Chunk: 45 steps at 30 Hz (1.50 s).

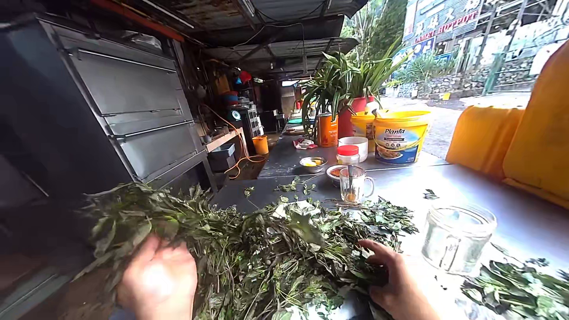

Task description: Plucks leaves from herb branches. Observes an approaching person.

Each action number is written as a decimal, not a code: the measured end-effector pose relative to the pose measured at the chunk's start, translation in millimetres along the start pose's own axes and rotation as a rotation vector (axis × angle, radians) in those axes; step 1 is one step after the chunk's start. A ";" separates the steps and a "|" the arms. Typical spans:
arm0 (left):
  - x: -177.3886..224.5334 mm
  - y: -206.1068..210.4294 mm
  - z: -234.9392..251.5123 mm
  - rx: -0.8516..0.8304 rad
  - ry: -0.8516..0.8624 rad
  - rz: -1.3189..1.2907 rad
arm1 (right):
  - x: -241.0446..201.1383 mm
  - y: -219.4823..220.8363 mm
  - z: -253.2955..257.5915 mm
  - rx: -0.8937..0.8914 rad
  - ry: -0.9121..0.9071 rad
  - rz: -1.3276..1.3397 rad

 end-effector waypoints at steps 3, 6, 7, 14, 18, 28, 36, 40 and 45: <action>-3.7 -3.2 -1.0 0.059 -0.033 0.007 | -0.6 -12.9 -1.6 0.130 -0.029 0.107; -7.4 -7.0 2.0 0.083 -0.049 -0.009 | 6.2 -25.5 -4.7 0.199 0.059 0.319; -7.3 -7.4 1.8 0.090 -0.048 -0.011 | 9.4 -29.2 -5.3 0.230 0.082 0.419; -9.9 -2.7 -2.3 0.045 -0.080 -0.002 | 24.5 -43.7 -5.9 0.392 0.101 0.832; -12.4 1.0 -2.4 -0.012 -0.091 -0.084 | 19.3 -43.0 -6.8 0.406 0.055 0.586; -20.4 80.6 -75.8 -1.072 -0.208 -0.041 | -4.4 -27.0 -8.0 0.282 -0.149 0.202; -44.6 50.5 -58.3 -0.999 -0.005 1.170 | -3.4 -41.3 -14.2 0.442 -0.159 0.106; -92.1 34.0 -92.6 -1.240 -0.270 1.871 | -5.8 -46.0 -18.2 0.498 -0.162 0.115; -78.1 45.4 -61.2 -0.930 -0.171 1.656 | -10.0 -47.5 -21.0 0.507 -0.184 0.118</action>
Point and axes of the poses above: each hand's wrist, its own z-axis towards the middle knuckle, its own y-axis out of the palm, x = y × z, the point moved 9 cm from there along z, towards the middle knuckle, and after that the axes turned 1 degree about z, right-handed, at the moved point
